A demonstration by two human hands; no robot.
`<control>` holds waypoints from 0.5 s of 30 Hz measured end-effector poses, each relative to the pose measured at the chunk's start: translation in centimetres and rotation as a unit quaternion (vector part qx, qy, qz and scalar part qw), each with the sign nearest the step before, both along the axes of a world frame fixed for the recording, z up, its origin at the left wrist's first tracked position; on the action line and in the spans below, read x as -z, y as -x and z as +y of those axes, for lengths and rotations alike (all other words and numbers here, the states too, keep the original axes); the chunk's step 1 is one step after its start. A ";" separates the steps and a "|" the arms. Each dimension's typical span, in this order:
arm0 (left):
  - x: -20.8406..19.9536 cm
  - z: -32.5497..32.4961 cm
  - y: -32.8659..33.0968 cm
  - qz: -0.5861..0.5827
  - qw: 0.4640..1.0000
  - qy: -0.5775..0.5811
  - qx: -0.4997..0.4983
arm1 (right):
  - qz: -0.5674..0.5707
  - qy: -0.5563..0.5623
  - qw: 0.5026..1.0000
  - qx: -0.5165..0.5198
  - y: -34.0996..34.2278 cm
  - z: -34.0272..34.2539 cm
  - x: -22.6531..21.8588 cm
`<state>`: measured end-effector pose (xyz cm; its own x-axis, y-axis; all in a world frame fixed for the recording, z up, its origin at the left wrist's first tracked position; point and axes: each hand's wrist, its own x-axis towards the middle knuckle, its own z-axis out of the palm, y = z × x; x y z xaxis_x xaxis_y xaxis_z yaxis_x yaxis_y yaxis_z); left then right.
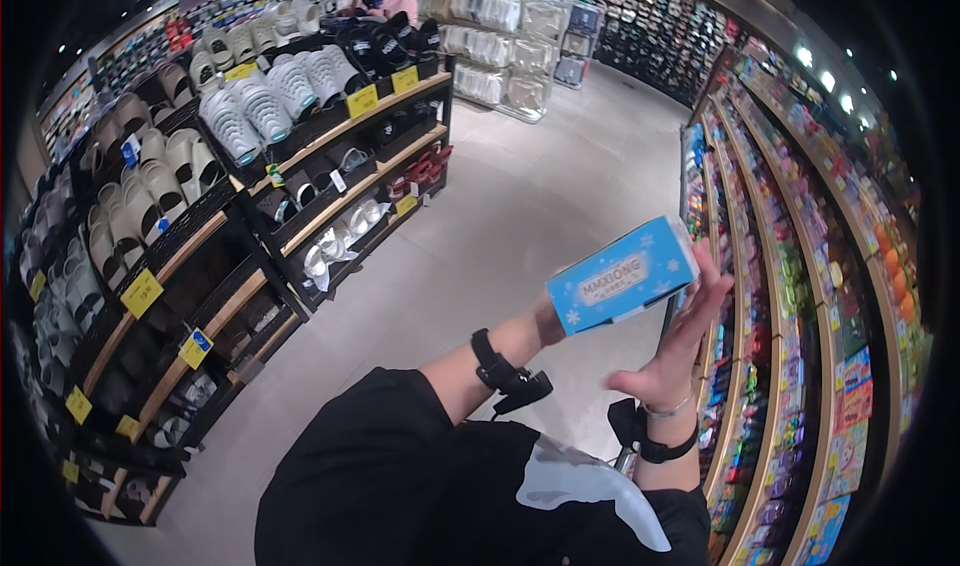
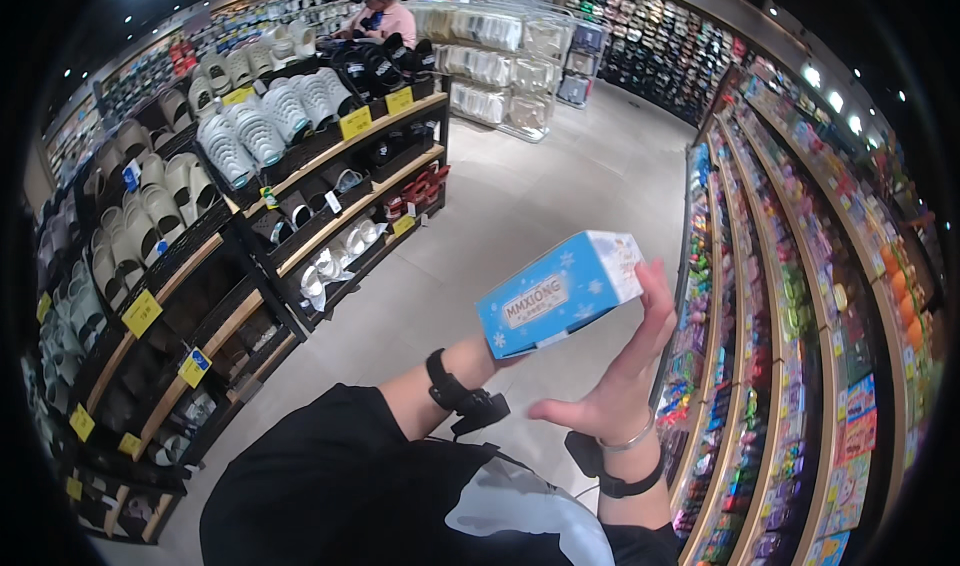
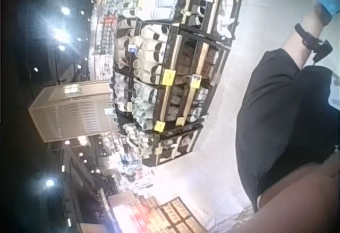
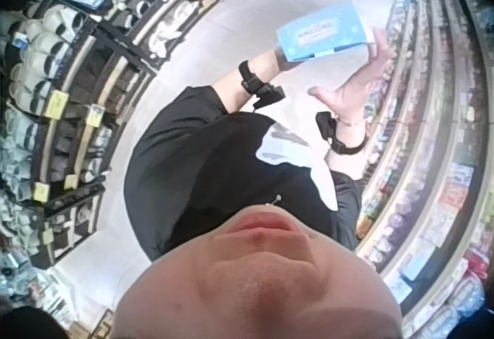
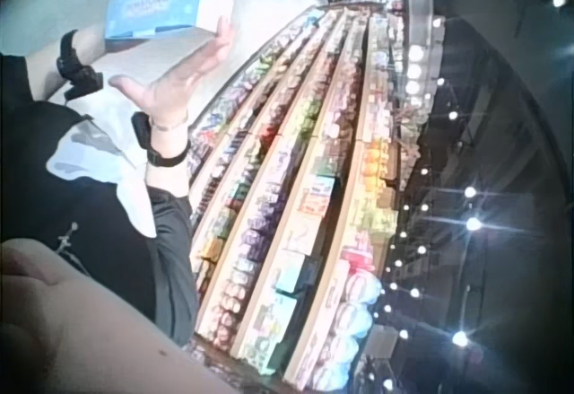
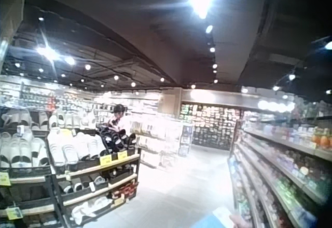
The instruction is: The person is seen picking up and rearranging small snack and toy boxes on shelves in a retail store.
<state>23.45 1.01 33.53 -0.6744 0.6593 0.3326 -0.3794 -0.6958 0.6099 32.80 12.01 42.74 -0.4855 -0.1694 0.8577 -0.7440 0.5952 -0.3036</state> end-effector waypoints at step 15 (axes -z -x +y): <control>-2.4 6.5 -4.6 0.599 0.643 0.152 -0.452 | -0.192 0.422 0.879 -0.115 -8.2 13.4 3.2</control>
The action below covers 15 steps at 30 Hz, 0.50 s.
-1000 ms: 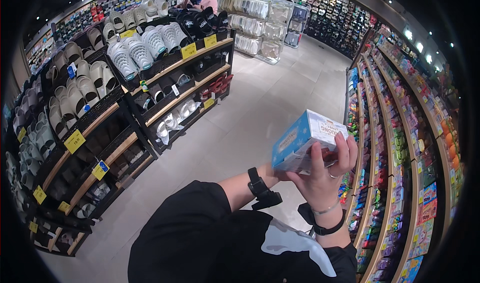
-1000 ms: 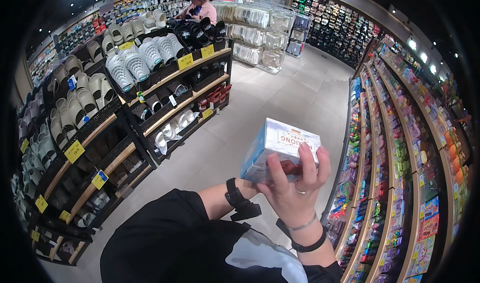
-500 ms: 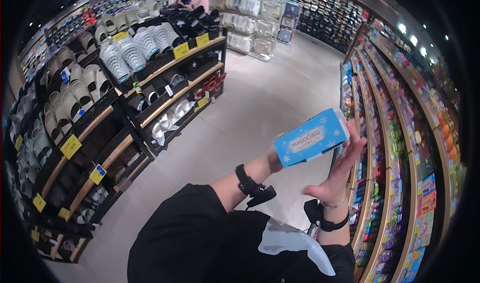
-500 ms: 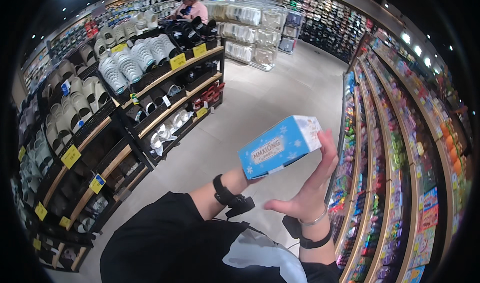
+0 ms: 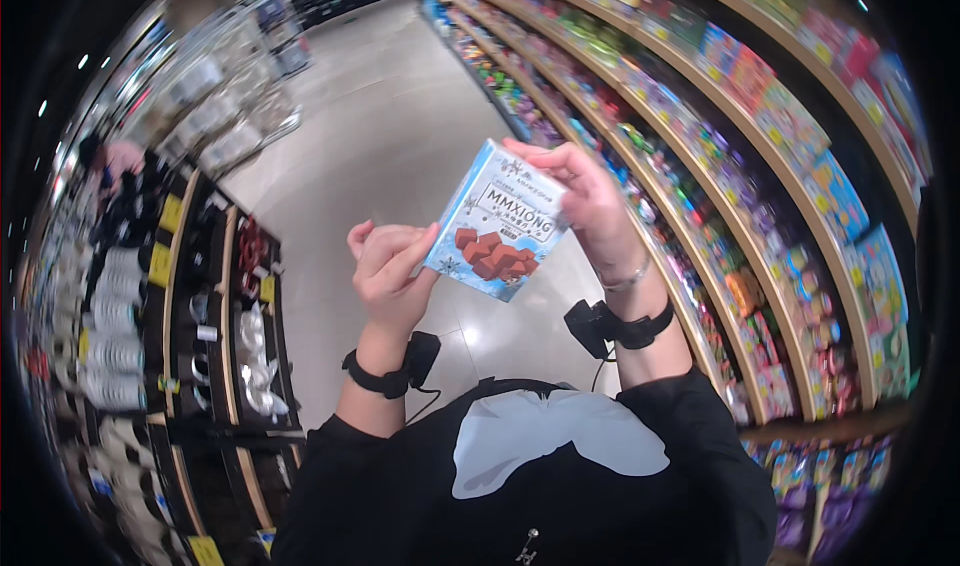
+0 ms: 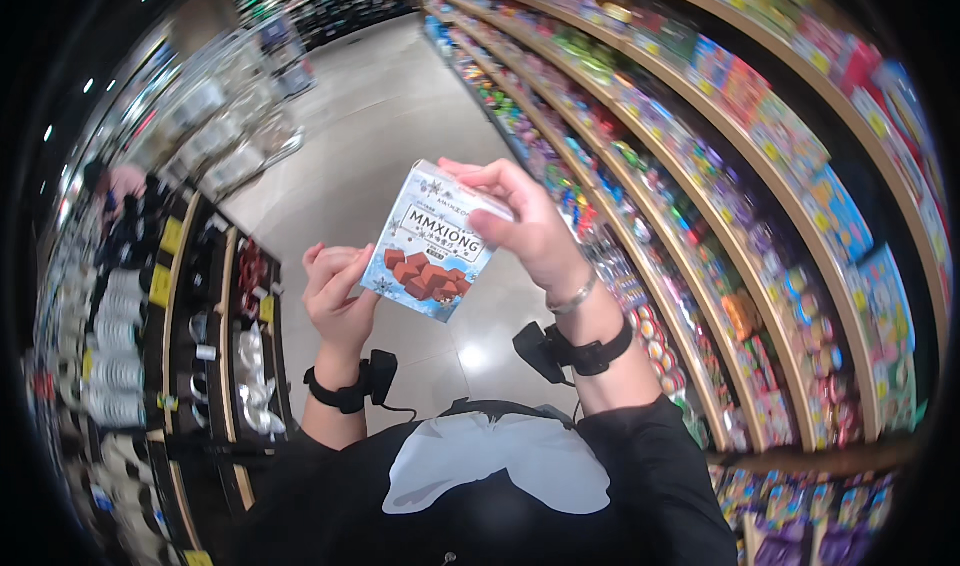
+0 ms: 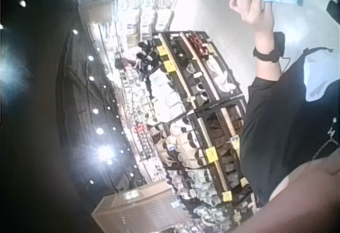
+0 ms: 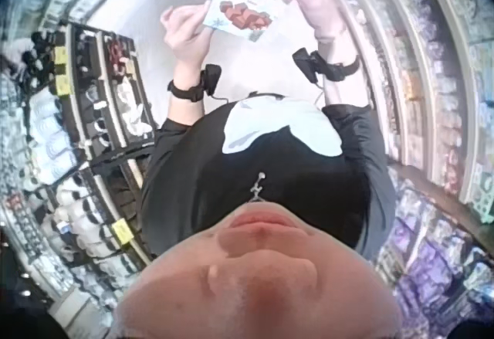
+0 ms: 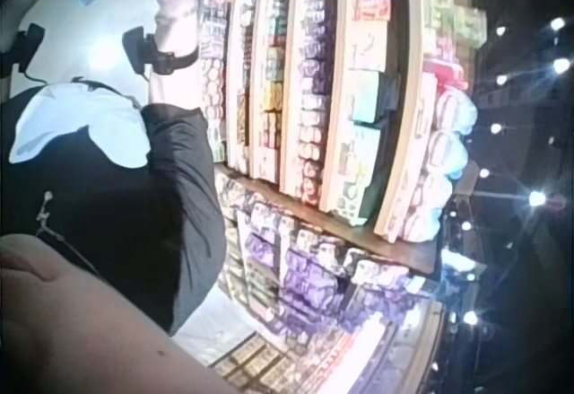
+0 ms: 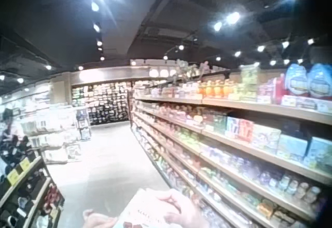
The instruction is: The person is seen picking up and rearranging small snack and toy boxes on shelves in a retail store.
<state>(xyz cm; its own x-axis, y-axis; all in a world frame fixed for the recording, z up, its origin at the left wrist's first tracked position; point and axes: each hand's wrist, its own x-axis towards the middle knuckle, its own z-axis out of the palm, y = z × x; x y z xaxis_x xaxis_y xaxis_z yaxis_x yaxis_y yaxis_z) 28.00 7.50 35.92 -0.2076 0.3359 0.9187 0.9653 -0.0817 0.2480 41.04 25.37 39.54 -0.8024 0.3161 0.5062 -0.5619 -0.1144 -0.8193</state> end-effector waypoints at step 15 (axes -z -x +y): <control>19.1 17.4 -26.6 0.070 0.672 0.608 0.416 | -0.485 -0.085 0.732 0.471 -38.2 0.2 26.5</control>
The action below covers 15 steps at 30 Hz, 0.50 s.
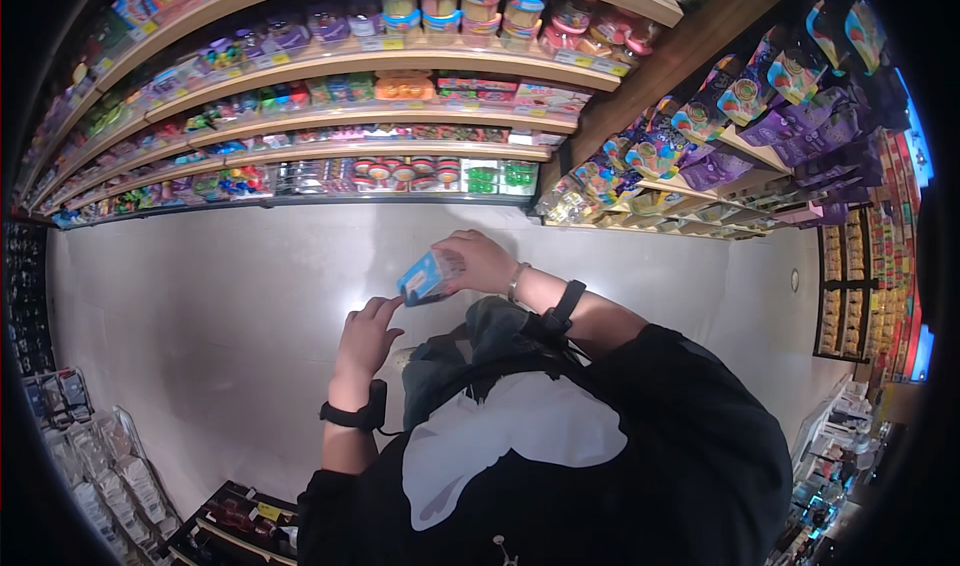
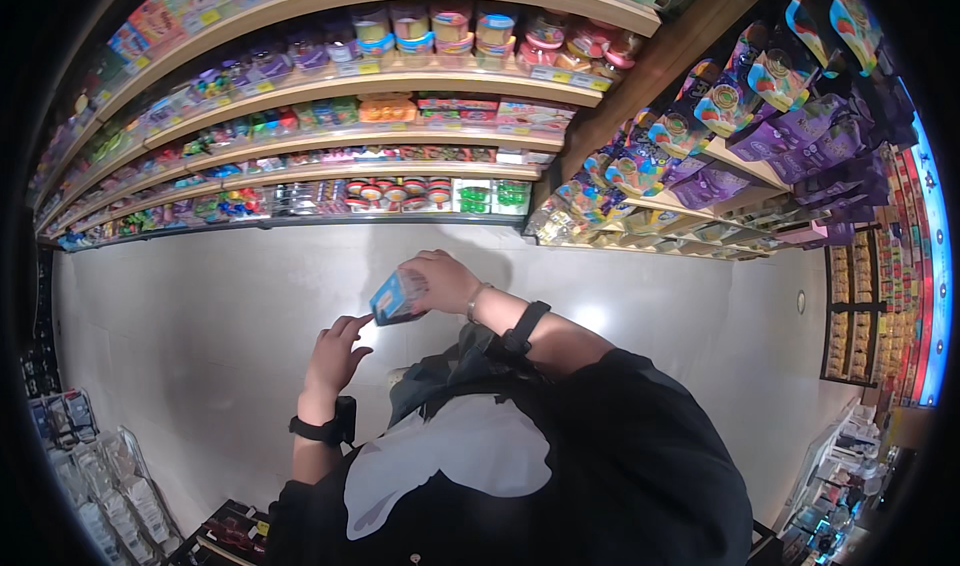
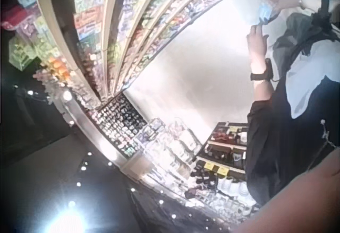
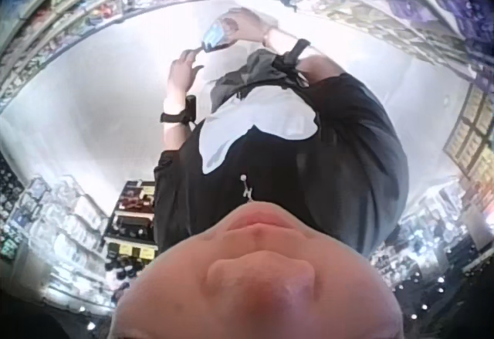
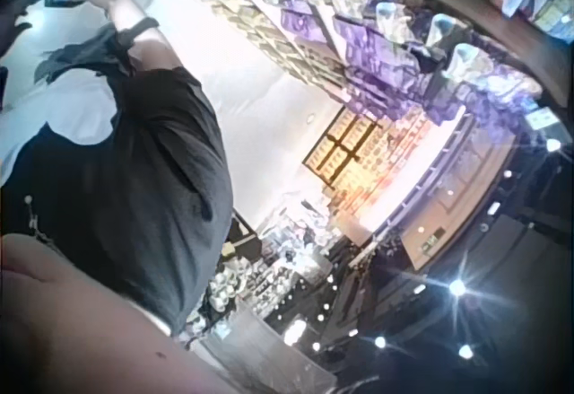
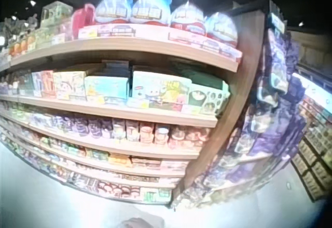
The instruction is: The person is seen picking up and rearranging small snack and toy boxes on shelves in a retail store.
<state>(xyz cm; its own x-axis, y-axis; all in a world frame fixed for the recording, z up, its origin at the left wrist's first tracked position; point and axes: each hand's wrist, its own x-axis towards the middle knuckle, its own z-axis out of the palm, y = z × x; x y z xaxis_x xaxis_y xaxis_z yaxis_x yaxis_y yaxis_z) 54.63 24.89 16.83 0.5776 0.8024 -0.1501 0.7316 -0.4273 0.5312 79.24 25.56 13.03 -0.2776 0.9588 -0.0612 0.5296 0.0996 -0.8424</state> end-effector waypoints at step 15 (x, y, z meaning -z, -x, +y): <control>19.1 2.1 -18.4 -0.094 0.981 0.165 0.033 | -0.431 -0.130 0.875 0.181 -21.7 8.3 21.4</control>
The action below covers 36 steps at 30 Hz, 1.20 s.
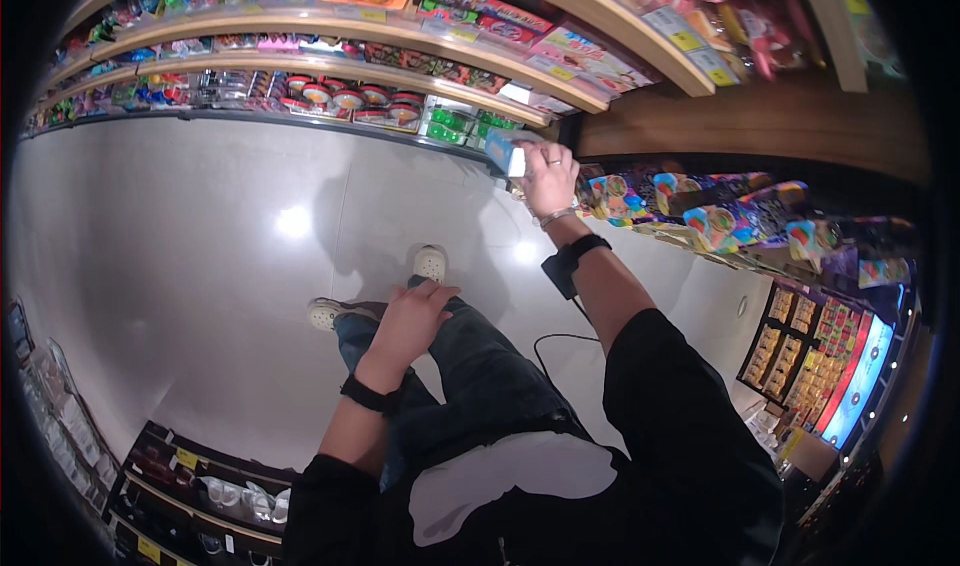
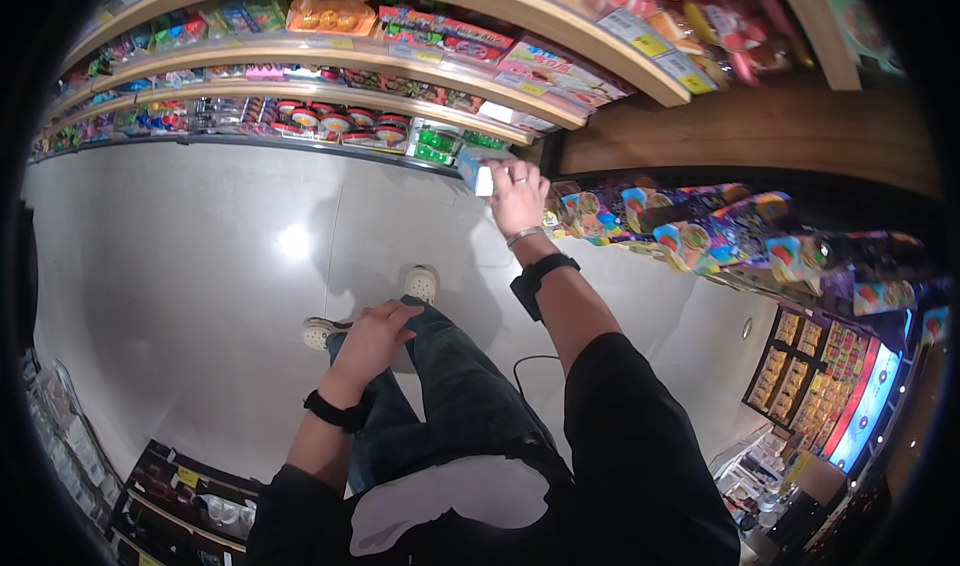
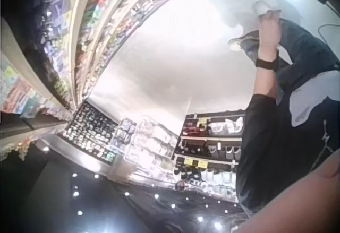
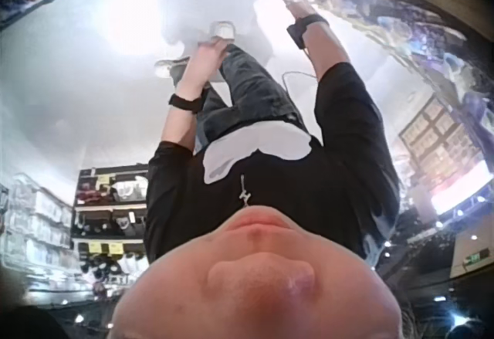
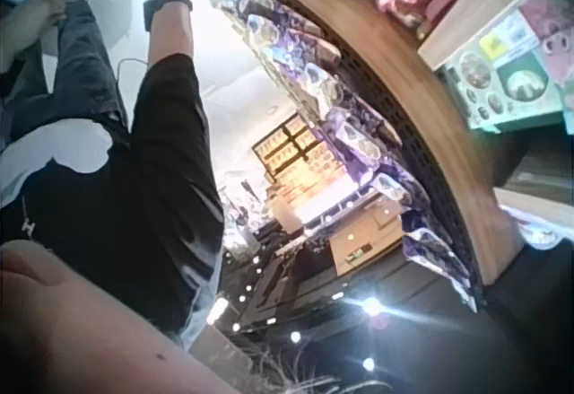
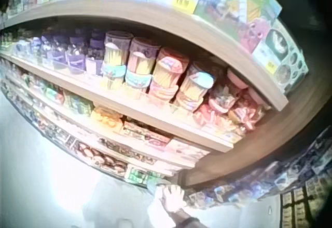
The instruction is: The person is seen picking up and rearranging small snack and toy boxes on shelves in a retail store.
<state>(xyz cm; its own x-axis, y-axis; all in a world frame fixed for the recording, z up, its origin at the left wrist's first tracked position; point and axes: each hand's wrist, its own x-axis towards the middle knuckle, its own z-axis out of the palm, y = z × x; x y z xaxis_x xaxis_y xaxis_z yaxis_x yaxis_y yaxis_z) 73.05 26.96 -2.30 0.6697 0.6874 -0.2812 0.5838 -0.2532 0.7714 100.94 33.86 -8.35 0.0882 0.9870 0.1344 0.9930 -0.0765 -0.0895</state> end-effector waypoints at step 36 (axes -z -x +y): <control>6.2 -1.3 -1.8 -0.065 0.998 0.000 -0.026 | -0.010 -0.091 0.925 0.369 -2.3 8.6 10.8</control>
